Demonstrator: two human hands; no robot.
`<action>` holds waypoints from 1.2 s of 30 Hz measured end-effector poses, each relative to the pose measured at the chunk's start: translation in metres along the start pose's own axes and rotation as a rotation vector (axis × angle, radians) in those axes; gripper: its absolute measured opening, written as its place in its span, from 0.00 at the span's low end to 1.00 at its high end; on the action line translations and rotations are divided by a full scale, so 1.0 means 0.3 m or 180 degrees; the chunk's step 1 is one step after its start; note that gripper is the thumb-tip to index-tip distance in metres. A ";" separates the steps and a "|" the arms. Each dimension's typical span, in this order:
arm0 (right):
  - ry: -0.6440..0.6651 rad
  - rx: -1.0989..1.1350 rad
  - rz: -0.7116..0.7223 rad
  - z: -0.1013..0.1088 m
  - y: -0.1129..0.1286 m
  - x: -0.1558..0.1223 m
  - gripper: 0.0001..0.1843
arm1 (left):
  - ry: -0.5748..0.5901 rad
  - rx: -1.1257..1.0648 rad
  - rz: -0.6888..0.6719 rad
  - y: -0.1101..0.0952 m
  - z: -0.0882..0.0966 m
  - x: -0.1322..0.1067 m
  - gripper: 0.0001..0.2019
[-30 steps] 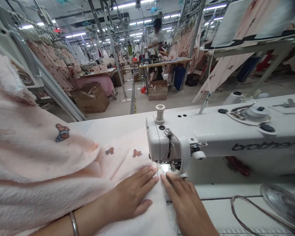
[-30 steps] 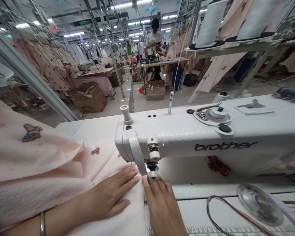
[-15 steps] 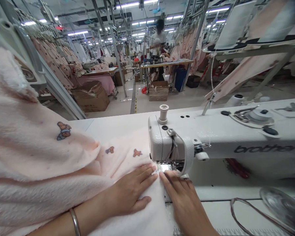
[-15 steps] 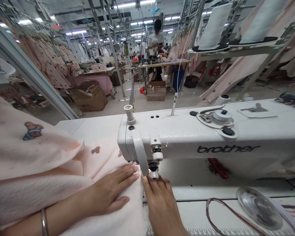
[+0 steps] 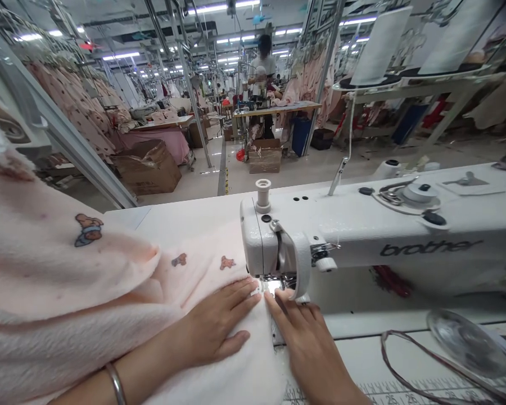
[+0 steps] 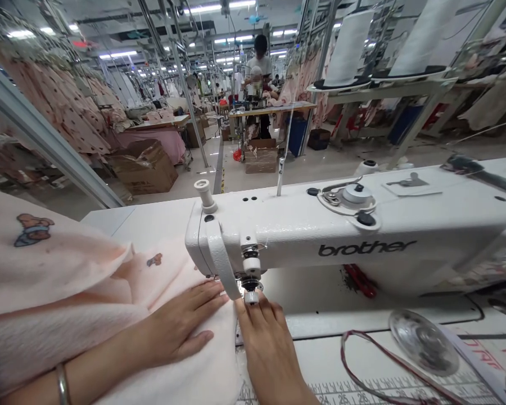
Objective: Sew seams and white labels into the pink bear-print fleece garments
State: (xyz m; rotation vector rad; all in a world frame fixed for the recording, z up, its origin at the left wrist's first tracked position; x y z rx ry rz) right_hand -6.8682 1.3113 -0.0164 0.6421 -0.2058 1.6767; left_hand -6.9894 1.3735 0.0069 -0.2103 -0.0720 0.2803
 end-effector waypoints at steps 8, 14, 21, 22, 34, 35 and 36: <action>0.0012 0.0115 -0.0143 -0.020 -0.016 -0.025 0.31 | -0.0055 0.0024 0.0050 0.042 -0.003 0.020 0.26; 0.0104 0.0225 -0.0132 -0.040 -0.015 -0.041 0.29 | -0.0031 0.0041 0.0215 0.051 -0.002 0.025 0.27; -0.0087 0.0079 0.0186 -0.024 0.007 -0.065 0.29 | -0.0143 0.0079 0.0132 0.034 0.004 0.021 0.28; -0.0134 0.0048 0.0256 -0.016 0.016 -0.062 0.29 | -0.0197 0.0090 0.0119 0.032 0.005 0.019 0.28; -0.0040 -0.0057 0.1071 0.098 0.096 -0.137 0.23 | -0.0459 0.0765 0.0958 -0.024 0.071 -0.274 0.35; -0.0061 -0.0055 0.0886 0.140 -0.011 -0.176 0.25 | -0.0429 0.0862 0.1071 -0.063 0.089 -0.350 0.34; -0.0265 -0.0043 0.0639 0.192 -0.137 -0.216 0.27 | -0.0456 0.0935 0.1222 -0.104 0.111 -0.430 0.33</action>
Point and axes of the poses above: each hand's wrist, its own x-axis towards the middle knuckle, its own z-axis out of the back of the hand, y = z × x, the point moved 7 cm from there along x, towards the middle knuckle, and after that the axes turned 1 degree about -z, right-handed, at the moved point
